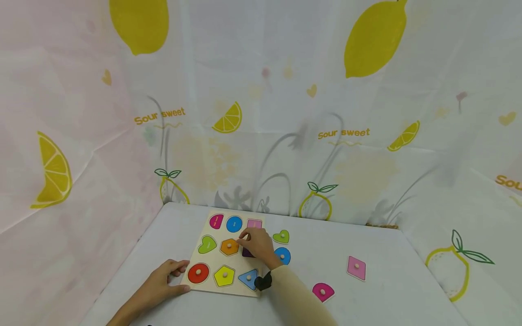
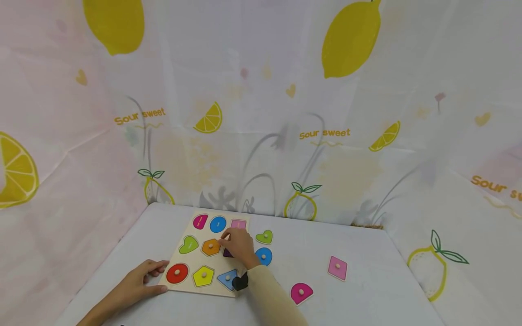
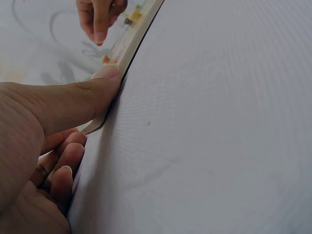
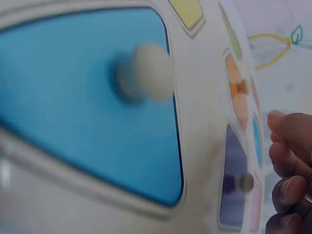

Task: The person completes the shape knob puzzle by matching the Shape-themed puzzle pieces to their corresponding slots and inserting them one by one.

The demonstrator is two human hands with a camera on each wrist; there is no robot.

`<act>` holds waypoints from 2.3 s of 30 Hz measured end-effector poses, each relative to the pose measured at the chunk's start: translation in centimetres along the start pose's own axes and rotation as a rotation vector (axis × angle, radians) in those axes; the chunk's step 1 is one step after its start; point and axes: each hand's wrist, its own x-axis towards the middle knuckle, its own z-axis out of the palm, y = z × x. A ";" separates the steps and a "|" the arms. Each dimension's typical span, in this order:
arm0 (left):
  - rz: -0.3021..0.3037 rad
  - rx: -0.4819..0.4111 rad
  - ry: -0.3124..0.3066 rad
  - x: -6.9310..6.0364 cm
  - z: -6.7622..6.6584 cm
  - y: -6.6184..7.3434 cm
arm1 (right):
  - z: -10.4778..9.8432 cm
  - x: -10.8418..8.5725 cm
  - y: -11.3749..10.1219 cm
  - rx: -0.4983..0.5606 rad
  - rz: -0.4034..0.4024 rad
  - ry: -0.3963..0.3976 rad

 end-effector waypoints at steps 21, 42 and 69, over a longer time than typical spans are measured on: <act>-0.006 0.014 0.001 0.1 0.1 -0.2 | -4.2 -0.9 6.5 -0.024 0.076 0.126; -0.007 0.021 0.006 0.0 0.2 0.0 | -5.8 -1.9 9.8 -0.066 0.281 0.142; -0.036 0.036 0.006 0.1 0.2 0.2 | -5.9 -2.2 10.0 -0.068 0.321 0.155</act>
